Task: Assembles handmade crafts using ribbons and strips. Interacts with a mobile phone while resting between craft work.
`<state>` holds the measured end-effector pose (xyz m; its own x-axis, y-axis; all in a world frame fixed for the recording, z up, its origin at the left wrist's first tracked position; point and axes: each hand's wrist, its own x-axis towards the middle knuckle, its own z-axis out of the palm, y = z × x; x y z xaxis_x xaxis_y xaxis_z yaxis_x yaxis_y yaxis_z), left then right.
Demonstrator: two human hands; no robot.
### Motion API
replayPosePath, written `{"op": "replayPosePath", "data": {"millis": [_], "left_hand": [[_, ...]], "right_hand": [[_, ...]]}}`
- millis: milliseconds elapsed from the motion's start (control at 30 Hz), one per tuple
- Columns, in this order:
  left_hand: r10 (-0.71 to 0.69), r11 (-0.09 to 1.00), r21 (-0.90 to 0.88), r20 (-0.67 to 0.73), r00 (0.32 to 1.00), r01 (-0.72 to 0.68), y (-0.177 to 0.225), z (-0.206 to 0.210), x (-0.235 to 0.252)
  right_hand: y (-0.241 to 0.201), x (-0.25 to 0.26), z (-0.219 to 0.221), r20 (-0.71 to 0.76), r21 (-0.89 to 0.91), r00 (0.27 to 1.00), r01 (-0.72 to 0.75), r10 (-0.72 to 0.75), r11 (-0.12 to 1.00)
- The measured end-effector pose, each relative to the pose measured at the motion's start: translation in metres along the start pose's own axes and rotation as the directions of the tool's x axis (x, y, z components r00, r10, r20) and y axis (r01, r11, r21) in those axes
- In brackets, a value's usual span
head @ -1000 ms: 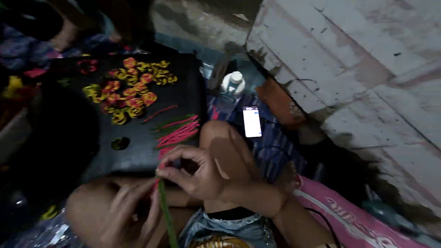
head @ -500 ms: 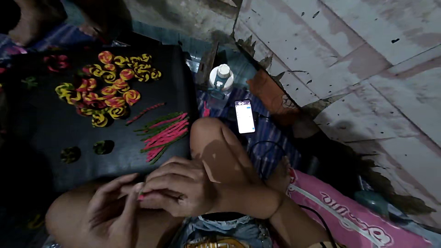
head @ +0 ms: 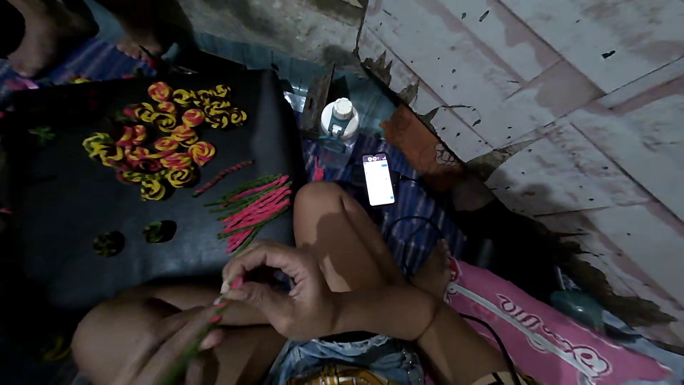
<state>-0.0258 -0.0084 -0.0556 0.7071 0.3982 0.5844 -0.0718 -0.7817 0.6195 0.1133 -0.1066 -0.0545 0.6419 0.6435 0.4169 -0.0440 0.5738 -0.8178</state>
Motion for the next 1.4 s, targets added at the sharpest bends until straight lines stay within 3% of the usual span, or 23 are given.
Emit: {"op": "replayPosePath", "data": {"millis": [33, 67, 100, 133, 167, 200, 233, 267, 333, 400, 467, 567, 633, 700, 867, 967, 1100, 1167, 1267, 1333, 1400], "left_hand": [[-0.182, 0.953, -0.245, 0.012, 0.983, 0.179, 0.004, 0.004, -0.001], [-0.373, 0.777, -0.494, 0.139, 0.918, 0.39, 0.011, 0.005, 0.001], [-0.492, 0.469, -0.662, 0.354, 0.796, 0.584, 0.016, 0.002, 0.003], [-0.478, 0.117, -0.707, 0.575, 0.664, 0.697, 0.016, -0.001, 0.004], [-0.398, -0.131, -0.669, 0.711, 0.579, 0.732, 0.012, -0.003, 0.004], [-0.392, -0.183, -0.642, 0.743, 0.543, 0.745, 0.01, -0.004, 0.004], [-0.479, -0.059, -0.651, 0.684, 0.55, 0.757, 0.01, -0.004, 0.003], [-0.582, 0.172, -0.639, 0.548, 0.6, 0.75, 0.01, -0.004, 0.002], [-0.608, 0.581, -0.523, 0.231, 0.759, 0.624, 0.005, -0.004, 0.003], [-0.511, 0.783, -0.4, 0.023, 0.859, 0.476, -0.008, -0.009, -0.001], [-0.422, 0.865, -0.332, -0.071, 0.904, 0.378, -0.014, -0.011, -0.004], [-0.366, 0.91, -0.255, -0.121, 0.923, 0.327, -0.011, -0.01, -0.004], [-0.354, 0.921, -0.203, -0.082, 0.932, 0.332, -0.003, -0.008, 0.0], [-0.341, 0.929, -0.153, -0.008, 0.94, 0.335, 0.002, -0.009, 0.002], [-0.314, 0.886, -0.258, 0.277, 0.908, 0.385, 0.008, -0.021, 0.006], [-0.257, 0.892, -0.275, 0.344, 0.903, 0.359, 0.01, -0.026, 0.006], [-0.137, 0.987, -0.046, 0.248, 0.959, 0.153, 0.002, -0.026, -0.001], [-0.043, 0.997, 0.069, 0.212, 0.976, 0.029, -0.002, -0.022, -0.002], [0.028, 0.991, 0.127, 0.147, 0.989, -0.047, -0.003, -0.016, -0.002], [0.006, 0.999, 0.033, 0.075, 0.997, -0.008, -0.004, -0.011, -0.003], [-0.183, 0.963, -0.192, 0.035, 0.982, 0.186, 0.003, -0.004, -0.002]], "right_hand": [[0.002, -0.001, 0.001, -0.002, -0.016, 0.997, 0.074, -0.074, 0.997], [0.003, -0.002, 0.001, 0.016, -0.06, 0.987, 0.162, -0.161, 0.985], [0.004, -0.002, -0.001, 0.052, -0.119, 0.968, 0.251, -0.246, 0.961], [0.005, -0.002, -0.003, 0.085, -0.163, 0.944, 0.328, -0.318, 0.931], [0.006, -0.002, -0.004, 0.117, -0.189, 0.924, 0.38, -0.364, 0.905], [0.006, -0.002, -0.005, 0.138, -0.212, 0.912, 0.408, -0.387, 0.888], [0.007, -0.002, -0.006, 0.15, -0.236, 0.907, 0.419, -0.393, 0.877], [0.007, -0.001, -0.007, 0.15, -0.256, 0.907, 0.421, -0.394, 0.87], [0.01, 0.0, -0.007, 0.142, -0.283, 0.914, 0.405, -0.38, 0.869], [0.013, 0.001, -0.006, 0.129, -0.296, 0.923, 0.384, -0.362, 0.875], [0.014, 0.0, -0.005, 0.115, -0.301, 0.93, 0.367, -0.349, 0.88], [0.014, 0.0, -0.004, 0.087, -0.318, 0.932, 0.361, -0.352, 0.877], [0.013, 0.0, -0.005, 0.073, -0.33, 0.932, 0.358, -0.355, 0.873], [0.011, 0.0, -0.006, 0.057, -0.342, 0.932, 0.355, -0.358, 0.87], [0.009, 0.001, -0.007, 0.0, -0.316, 0.944, 0.312, -0.329, 0.896], [0.008, 0.001, -0.007, -0.023, -0.249, 0.962, 0.259, -0.273, 0.933], [0.004, 0.002, -0.006, -0.058, -0.11, 0.993, 0.095, -0.102, 0.989], [0.001, 0.003, -0.008, -0.071, -0.021, 0.997, -0.035, 0.034, 0.999], [-0.001, 0.004, -0.009, -0.092, 0.047, 0.985, -0.143, 0.147, 0.989], [-0.002, 0.003, -0.009, -0.089, 0.058, 0.988, -0.119, 0.124, 0.991], [0.0, 0.002, -0.007, -0.07, 0.055, 0.997, -0.009, 0.013, 0.998]]}}
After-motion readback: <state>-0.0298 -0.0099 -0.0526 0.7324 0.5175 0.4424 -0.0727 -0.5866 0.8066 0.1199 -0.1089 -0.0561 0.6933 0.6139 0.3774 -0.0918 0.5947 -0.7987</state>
